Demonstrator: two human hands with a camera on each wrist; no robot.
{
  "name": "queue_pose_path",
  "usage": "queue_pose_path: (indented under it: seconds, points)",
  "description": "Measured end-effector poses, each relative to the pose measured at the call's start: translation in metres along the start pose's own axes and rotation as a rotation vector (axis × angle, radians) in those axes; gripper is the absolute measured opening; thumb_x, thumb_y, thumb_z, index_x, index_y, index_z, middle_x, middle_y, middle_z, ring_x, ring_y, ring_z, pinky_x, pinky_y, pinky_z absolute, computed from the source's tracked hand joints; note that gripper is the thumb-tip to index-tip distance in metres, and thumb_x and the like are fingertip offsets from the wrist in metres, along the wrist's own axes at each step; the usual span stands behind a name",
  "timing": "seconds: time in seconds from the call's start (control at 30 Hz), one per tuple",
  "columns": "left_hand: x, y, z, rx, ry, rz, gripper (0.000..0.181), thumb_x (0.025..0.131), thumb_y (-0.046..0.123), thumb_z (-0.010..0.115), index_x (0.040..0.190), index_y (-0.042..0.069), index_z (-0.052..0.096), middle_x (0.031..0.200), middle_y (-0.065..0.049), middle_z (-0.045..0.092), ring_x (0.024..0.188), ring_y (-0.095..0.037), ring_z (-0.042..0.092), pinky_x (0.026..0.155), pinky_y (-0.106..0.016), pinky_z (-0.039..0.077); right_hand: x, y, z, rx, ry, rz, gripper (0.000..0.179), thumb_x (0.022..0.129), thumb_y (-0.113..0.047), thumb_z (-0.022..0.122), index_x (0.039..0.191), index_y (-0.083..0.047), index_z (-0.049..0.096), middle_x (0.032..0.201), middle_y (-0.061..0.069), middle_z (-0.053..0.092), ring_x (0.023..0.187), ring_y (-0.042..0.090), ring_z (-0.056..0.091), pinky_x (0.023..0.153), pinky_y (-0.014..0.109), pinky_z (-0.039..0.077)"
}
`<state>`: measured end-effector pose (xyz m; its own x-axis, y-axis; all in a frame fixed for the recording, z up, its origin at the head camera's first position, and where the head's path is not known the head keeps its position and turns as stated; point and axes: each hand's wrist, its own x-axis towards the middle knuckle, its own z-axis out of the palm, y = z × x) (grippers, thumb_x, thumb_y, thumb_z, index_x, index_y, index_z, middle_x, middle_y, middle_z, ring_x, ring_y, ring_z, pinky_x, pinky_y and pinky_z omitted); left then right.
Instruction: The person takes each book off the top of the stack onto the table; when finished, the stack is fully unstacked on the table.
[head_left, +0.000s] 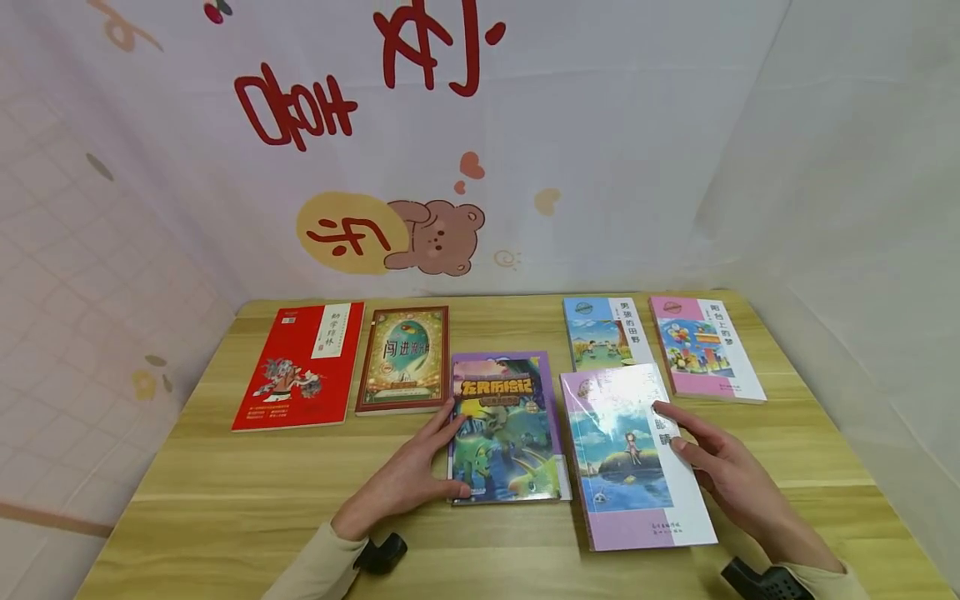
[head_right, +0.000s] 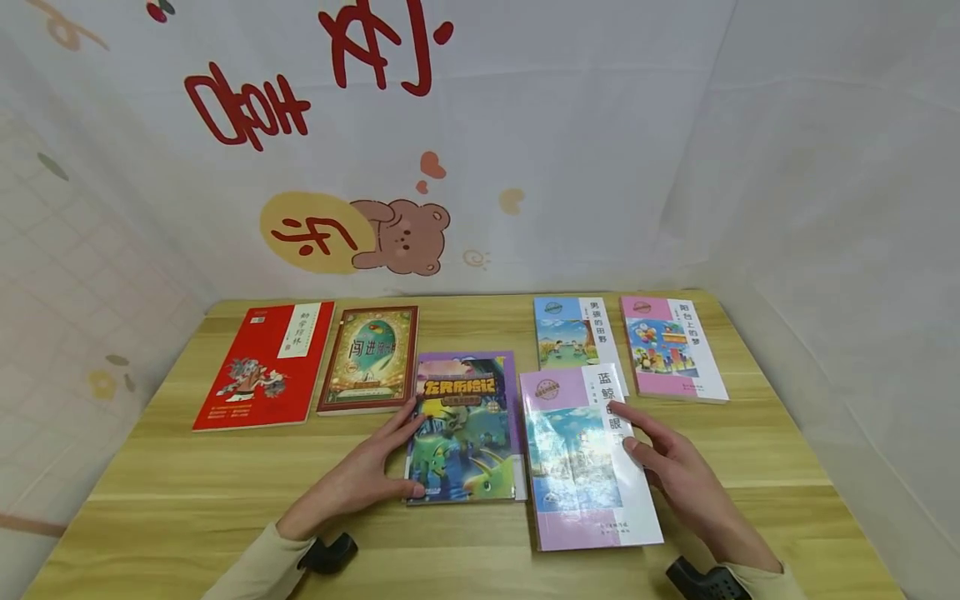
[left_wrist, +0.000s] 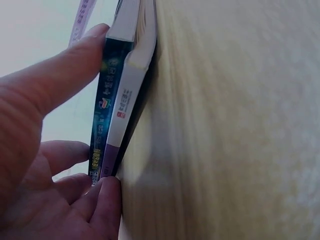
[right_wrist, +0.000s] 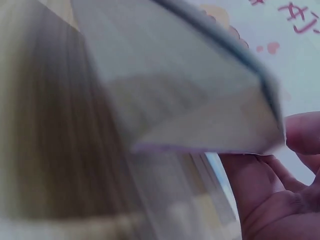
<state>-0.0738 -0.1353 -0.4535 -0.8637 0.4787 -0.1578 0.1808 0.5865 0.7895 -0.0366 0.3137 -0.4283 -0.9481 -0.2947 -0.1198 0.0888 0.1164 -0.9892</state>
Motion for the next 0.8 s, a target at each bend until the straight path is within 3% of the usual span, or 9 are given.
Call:
queue_pose_path:
  seconds: [0.03, 0.1, 0.47, 0.8]
  points:
    - [0.0, 0.0, 0.0, 0.0, -0.001, -0.001, 0.101, 0.08, 0.04, 0.09, 0.162, 0.014, 0.036, 0.174, -0.003, 0.01, 0.154, -0.044, 0.02, 0.115, -0.068, 0.03, -0.002, 0.002, -0.004, 0.03, -0.012, 0.008, 0.053, 0.113, -0.017, 0.043, 0.164, -0.01, 0.03, 0.153, -0.013, 0.042, 0.117, 0.008, 0.064, 0.085, 0.032, 0.06]
    - [0.0, 0.001, 0.0, -0.001, -0.002, -0.004, 0.102, 0.08, 0.04, 0.09, 0.162, 0.014, 0.036, 0.174, -0.003, 0.01, 0.154, -0.044, 0.02, 0.115, -0.069, 0.03, -0.007, 0.005, -0.012, 0.083, -0.028, 0.029, 0.053, 0.113, -0.016, 0.041, 0.164, -0.011, 0.028, 0.15, -0.015, 0.045, 0.115, 0.014, 0.068, 0.087, 0.036, 0.061]
    - [0.0, 0.0, 0.0, -0.022, 0.002, -0.015, 0.101, 0.081, 0.037, 0.09, 0.163, 0.015, 0.035, 0.174, -0.005, 0.01, 0.154, -0.045, 0.019, 0.114, -0.07, 0.03, -0.034, 0.021, -0.054, 0.204, -0.03, 0.139, 0.054, 0.114, -0.014, 0.038, 0.166, -0.021, 0.028, 0.142, -0.021, 0.056, 0.115, 0.015, 0.068, 0.088, 0.04, 0.061]
    - [-0.001, 0.0, 0.001, -0.056, -0.005, -0.027, 0.099, 0.082, 0.034, 0.089, 0.163, 0.015, 0.035, 0.174, -0.003, 0.009, 0.155, -0.046, 0.016, 0.115, -0.071, 0.027, -0.058, 0.037, -0.088, 0.215, 0.06, 0.265, 0.054, 0.114, -0.016, 0.039, 0.164, -0.033, 0.031, 0.134, -0.03, 0.056, 0.112, 0.013, 0.067, 0.086, 0.039, 0.06]
